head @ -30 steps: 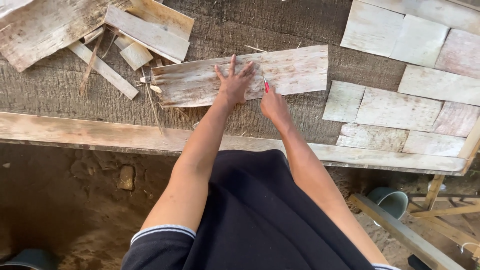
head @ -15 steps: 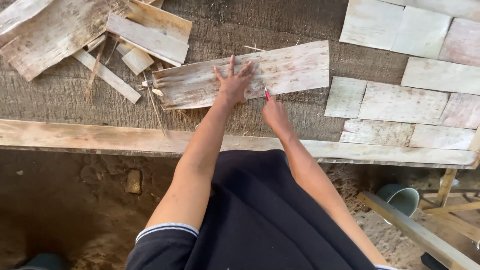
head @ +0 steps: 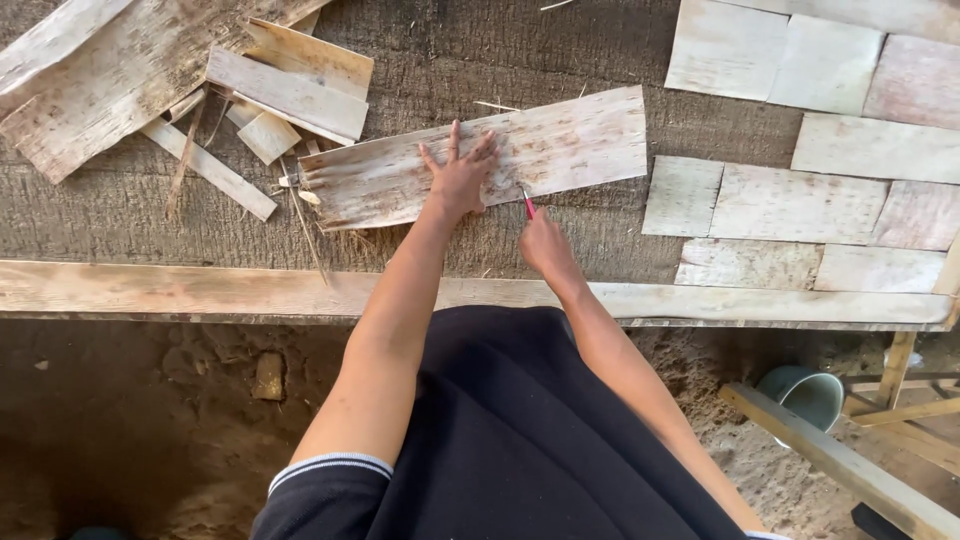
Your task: Cutting thin sheets of wood or bark into rectangular pieces using a utility knife on a workbench.
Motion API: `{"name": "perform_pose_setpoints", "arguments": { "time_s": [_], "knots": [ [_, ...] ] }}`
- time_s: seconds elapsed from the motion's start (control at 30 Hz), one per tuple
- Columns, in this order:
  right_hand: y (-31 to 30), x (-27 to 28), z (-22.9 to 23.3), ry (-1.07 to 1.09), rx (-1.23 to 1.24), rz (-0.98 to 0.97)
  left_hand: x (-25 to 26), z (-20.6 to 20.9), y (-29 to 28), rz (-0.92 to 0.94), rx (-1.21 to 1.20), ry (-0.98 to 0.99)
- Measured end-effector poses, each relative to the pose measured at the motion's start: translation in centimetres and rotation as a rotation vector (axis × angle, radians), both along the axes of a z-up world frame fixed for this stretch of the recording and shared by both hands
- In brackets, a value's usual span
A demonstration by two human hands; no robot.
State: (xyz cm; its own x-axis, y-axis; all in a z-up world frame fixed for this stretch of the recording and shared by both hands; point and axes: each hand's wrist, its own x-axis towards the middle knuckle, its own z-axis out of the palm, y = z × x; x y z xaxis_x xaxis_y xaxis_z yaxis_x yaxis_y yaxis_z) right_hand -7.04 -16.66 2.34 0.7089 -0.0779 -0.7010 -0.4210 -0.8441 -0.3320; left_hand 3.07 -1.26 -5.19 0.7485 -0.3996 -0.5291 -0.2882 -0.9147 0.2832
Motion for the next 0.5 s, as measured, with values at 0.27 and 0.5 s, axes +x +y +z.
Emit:
{"name": "perform_pose_setpoints", "arguments": {
  "time_s": [0.27, 0.5],
  "knots": [
    [-3.5, -4.1, -2.1, -0.029, 0.151, -0.196, 0.9, 2.9, -0.2, 0.048, 0.030, -0.056],
    [-6.9, -4.6, -6.4, -0.319, 0.451, -1.050, 1.6, -1.7, -0.5, 0.227, -0.077, -0.312]
  ]
}}
